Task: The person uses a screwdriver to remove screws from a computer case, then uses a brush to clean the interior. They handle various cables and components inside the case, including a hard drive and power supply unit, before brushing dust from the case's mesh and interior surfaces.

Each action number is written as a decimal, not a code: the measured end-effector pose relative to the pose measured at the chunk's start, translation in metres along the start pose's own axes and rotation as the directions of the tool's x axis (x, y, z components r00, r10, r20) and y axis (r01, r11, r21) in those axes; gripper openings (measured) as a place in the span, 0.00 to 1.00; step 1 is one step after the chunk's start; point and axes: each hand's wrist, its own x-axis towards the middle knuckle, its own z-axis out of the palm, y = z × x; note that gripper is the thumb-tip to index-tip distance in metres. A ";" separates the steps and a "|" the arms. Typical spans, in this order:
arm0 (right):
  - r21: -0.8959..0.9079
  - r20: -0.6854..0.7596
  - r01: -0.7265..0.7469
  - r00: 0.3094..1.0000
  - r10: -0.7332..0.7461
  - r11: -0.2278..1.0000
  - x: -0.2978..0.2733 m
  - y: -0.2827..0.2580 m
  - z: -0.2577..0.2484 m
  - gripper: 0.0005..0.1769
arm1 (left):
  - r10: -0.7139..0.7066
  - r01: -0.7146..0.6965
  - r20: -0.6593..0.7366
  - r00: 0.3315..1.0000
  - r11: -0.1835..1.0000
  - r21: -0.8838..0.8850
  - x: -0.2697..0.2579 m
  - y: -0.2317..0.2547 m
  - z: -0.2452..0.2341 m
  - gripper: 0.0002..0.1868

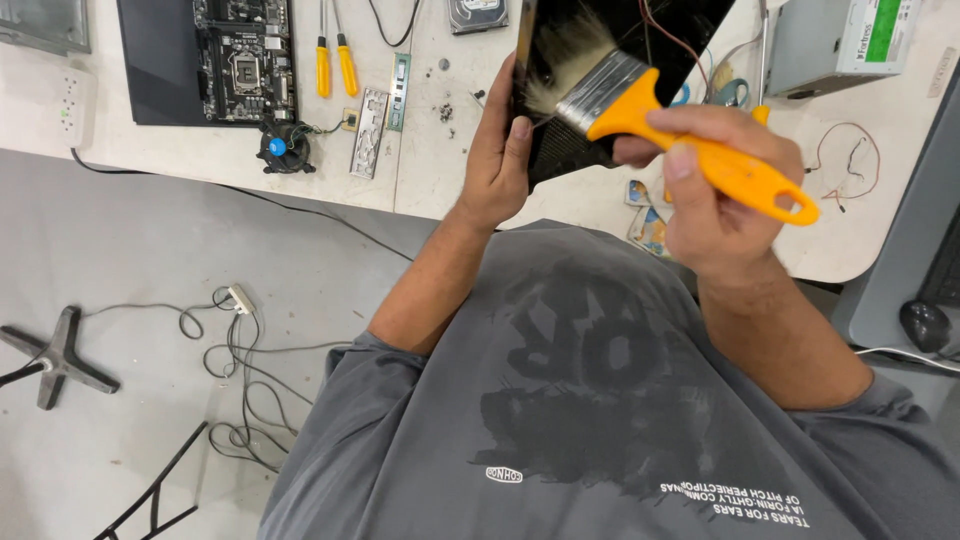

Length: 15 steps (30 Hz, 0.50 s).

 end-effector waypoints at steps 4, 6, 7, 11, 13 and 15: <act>0.070 0.026 -0.020 0.999 0.018 0.997 0.001 0.006 -0.004 0.14 | 0.005 -0.005 0.010 1.000 1.000 0.023 0.001 0.003 -0.001 0.25; 0.029 -0.021 -0.026 0.999 0.027 0.999 0.003 0.003 -0.001 0.15 | 0.017 -0.018 0.020 1.000 0.998 0.055 0.001 0.004 0.000 0.24; 0.041 -0.021 -0.021 1.000 0.021 0.999 0.002 0.001 0.001 0.15 | -0.010 0.009 0.022 1.000 0.999 0.038 0.000 0.003 0.001 0.25; 0.205 0.055 -0.065 0.997 0.055 0.977 -0.002 0.018 -0.006 0.12 | -0.022 0.021 -0.012 1.000 0.996 -0.088 0.002 0.002 0.000 0.26; 0.158 -0.015 -0.022 1.000 0.025 0.987 0.003 0.016 -0.003 0.12 | -0.027 0.027 0.006 1.000 0.999 -0.029 0.003 0.008 0.000 0.26; 0.112 -0.085 0.018 0.996 -0.009 0.994 0.003 0.016 0.001 0.13 | -0.033 0.032 0.025 0.999 0.999 0.034 0.002 0.009 0.001 0.26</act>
